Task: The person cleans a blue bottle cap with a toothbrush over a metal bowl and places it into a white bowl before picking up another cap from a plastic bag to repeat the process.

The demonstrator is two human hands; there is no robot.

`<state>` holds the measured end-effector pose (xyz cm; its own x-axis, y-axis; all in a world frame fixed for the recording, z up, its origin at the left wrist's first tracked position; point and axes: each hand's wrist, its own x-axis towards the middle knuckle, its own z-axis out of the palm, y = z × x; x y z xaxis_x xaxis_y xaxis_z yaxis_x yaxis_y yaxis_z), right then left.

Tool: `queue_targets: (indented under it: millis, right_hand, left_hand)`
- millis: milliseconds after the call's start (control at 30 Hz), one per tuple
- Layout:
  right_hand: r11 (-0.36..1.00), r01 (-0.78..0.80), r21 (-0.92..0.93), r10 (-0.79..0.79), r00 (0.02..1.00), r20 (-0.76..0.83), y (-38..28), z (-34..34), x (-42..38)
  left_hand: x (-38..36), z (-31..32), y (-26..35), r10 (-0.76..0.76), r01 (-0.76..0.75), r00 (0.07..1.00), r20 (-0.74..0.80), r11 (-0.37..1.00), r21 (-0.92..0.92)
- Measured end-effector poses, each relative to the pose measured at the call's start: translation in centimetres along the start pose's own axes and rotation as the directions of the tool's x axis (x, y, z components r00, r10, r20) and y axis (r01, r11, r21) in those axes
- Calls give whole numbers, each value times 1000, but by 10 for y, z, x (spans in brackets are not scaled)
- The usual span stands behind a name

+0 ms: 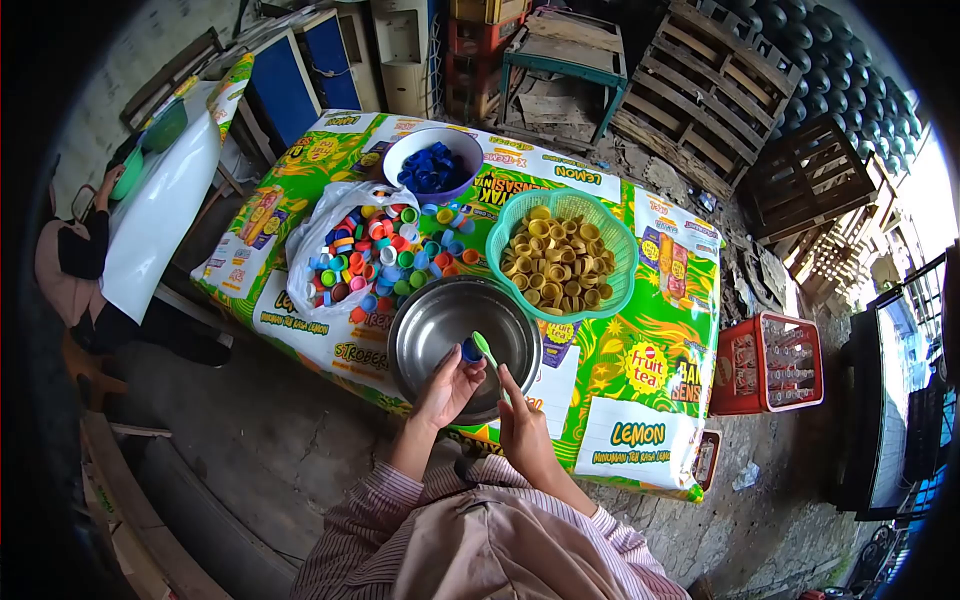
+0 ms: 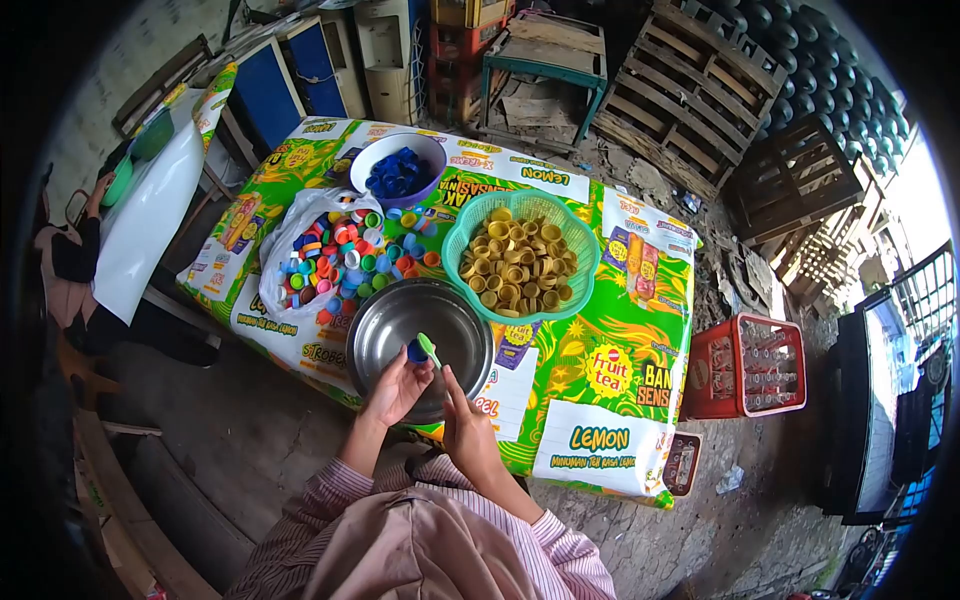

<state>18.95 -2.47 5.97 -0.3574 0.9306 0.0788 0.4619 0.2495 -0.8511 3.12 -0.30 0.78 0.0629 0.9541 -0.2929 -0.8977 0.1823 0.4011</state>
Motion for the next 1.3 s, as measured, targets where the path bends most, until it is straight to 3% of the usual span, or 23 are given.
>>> queue_targets:
  millis: [100,167,200,233,300,433,500,533,567,633,700,733,833,900,967,1067,1167,1300]
  right_hand:
    - [990,-137,44,131,984,125,-7,-3,-2]
    - [986,-59,156,49,997,65,-4,2,-7]
    - [975,54,217,-57,998,9,-4,2,-6]
    - [975,55,217,-58,998,10,-4,-1,-6]
    - [962,-111,251,68,983,173,-7,-13,-5]
    - [979,-55,197,5,969,247,-8,-36,-1]
    - [996,47,74,-67,954,291,-11,-48,0]
    - [992,95,-77,-67,947,314,-5,-50,-2]
    - [993,95,-76,-66,947,315,-1,-54,-3]
    - [851,310,-424,-189,934,303,5,-61,-6]
    - [790,365,-493,-227,920,318,11,-69,-6]
    - [728,387,-566,-235,916,325,14,-74,-4]
    - [636,416,-650,-259,908,328,23,-78,-2]
    - [699,388,-600,-274,921,277,24,-75,-2]
    - [742,365,-562,-282,931,233,23,-69,-1]
    - [943,227,-245,-220,974,57,23,-48,-2]
    - [962,182,-204,-164,981,100,21,-28,-5]
    - [958,146,-247,-147,989,16,14,-26,8]
  left_hand:
    - [-2,-2,-6,68,-71,994,89,997,34]
    - [-5,5,-7,120,-126,991,60,987,102]
    - [-4,2,-7,120,-131,988,97,984,118]
    - [-4,0,-6,121,-132,988,97,984,119]
    - [-4,-3,-2,116,-145,981,157,972,187]
    - [-3,2,11,56,-94,988,143,957,273]
    - [-3,4,21,-52,-3,988,147,936,352]
    - [-3,6,26,-52,-3,988,146,936,353]
    - [-2,9,31,-121,52,983,135,902,429]
    - [-2,13,37,-188,106,975,116,860,499]
    - [-2,17,42,-345,221,932,113,786,578]
    - [-3,21,41,-350,239,934,66,753,613]
    - [4,16,32,-370,261,926,81,779,571]
    - [5,15,27,-353,254,931,93,811,526]
    - [5,17,22,-288,261,957,2,870,417]
    - [1,14,15,-211,189,977,28,922,337]
    - [-1,25,12,-124,120,992,2,964,236]
    - [5,10,7,13,-22,998,54,986,163]
